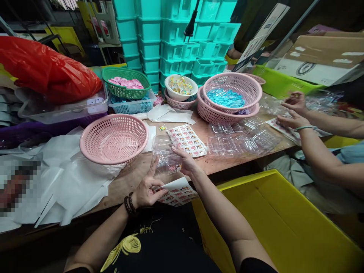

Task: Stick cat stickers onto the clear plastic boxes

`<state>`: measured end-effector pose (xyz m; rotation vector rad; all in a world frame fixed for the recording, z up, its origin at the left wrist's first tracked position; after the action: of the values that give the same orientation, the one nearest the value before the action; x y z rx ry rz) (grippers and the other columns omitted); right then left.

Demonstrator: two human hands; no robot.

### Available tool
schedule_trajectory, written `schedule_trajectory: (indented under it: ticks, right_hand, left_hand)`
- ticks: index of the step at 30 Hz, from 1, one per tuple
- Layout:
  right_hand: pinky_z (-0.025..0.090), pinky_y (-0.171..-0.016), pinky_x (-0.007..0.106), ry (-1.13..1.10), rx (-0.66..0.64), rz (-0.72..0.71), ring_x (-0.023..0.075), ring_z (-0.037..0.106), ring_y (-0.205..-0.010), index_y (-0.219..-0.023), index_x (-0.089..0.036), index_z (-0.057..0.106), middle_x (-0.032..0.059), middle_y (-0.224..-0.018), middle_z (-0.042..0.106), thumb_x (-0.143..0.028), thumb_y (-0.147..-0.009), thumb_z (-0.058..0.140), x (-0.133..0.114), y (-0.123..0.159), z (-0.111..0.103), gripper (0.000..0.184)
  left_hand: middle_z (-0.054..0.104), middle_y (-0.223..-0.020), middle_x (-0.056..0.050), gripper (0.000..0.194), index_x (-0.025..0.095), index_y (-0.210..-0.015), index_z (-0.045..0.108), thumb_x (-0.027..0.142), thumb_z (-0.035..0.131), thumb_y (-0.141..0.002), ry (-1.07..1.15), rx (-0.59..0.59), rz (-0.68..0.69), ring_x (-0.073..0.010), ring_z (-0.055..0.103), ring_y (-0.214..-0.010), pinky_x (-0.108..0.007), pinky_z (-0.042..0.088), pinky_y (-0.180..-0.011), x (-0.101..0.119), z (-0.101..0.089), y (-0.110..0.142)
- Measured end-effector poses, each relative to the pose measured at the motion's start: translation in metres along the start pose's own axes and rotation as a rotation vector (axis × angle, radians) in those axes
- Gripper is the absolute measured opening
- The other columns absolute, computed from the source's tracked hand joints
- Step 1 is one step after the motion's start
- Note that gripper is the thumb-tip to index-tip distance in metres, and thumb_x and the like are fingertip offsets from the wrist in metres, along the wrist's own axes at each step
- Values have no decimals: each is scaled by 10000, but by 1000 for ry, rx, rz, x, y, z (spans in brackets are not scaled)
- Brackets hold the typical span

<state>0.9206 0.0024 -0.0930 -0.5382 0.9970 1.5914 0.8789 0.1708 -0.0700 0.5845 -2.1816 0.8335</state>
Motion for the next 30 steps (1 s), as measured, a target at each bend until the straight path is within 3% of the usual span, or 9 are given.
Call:
schedule_trajectory:
  ticks: [6,11,16,19,26,30]
  right_hand:
    - [591,-781,369,-219,-183,67,226,687,-1020,-1315,-270,521,39,-1098,716,-445,-884,577,21,7,-6,469]
    - [574,-858,392,-337,-268,-25,213,635,-1139,-1335,-313,492,58,-1264,650,-524,-938,444,24,8,-2,452]
    - [502,-1004,453,-214,-274,-41,216,317,-1441,-1303,-305,509,34,-1556,379,-605,-845,503,26,13,2,548]
    - [490,-1005,473,-90,-179,-51,217,238,-1469,-1288,-362,534,-6,-1573,343,-683,-800,495,28,14,1,585]
    - [535,-839,409,96,-43,-12,250,404,-1349,-1276,-409,517,27,-1513,416,-797,-758,360,33,11,-13,666]
    - [536,-646,342,87,-93,92,253,572,-1110,-1298,-379,501,87,-1459,475,-831,-711,361,29,15,-25,753]
  left_hand:
    - [368,-1590,-53,81,197,-758,772,146,716,-731,-13,-49,210,-338,244,-1502,-475,246,-1231,29,1,0]
    - [318,-1610,-110,76,176,-754,753,162,679,-753,-29,-61,367,-344,323,-1470,-511,226,-1227,57,-4,5]
    - [538,-1465,-143,52,180,-732,707,164,657,-736,-36,-59,411,-317,459,-1390,-497,296,-1199,70,-9,15]
    - [625,-1373,-135,37,191,-734,686,178,652,-739,-44,-66,384,-294,545,-1312,-473,375,-1154,71,-10,17]
    - [683,-1290,-125,36,201,-740,650,179,634,-764,-4,-67,385,-270,641,-1176,-459,441,-1085,69,-12,17]
    - [699,-1260,-121,35,201,-752,639,173,623,-768,38,-95,397,-264,662,-1125,-460,465,-1049,68,-9,18]
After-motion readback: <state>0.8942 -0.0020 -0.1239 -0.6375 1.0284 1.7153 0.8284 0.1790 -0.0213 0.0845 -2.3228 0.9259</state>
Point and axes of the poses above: each hand's wrist, its own y-axis away from the middle knuckle, its own z-axis out of the palm, x = y × z, the point moved 6 cm from there along -y, towards the middle knuckle
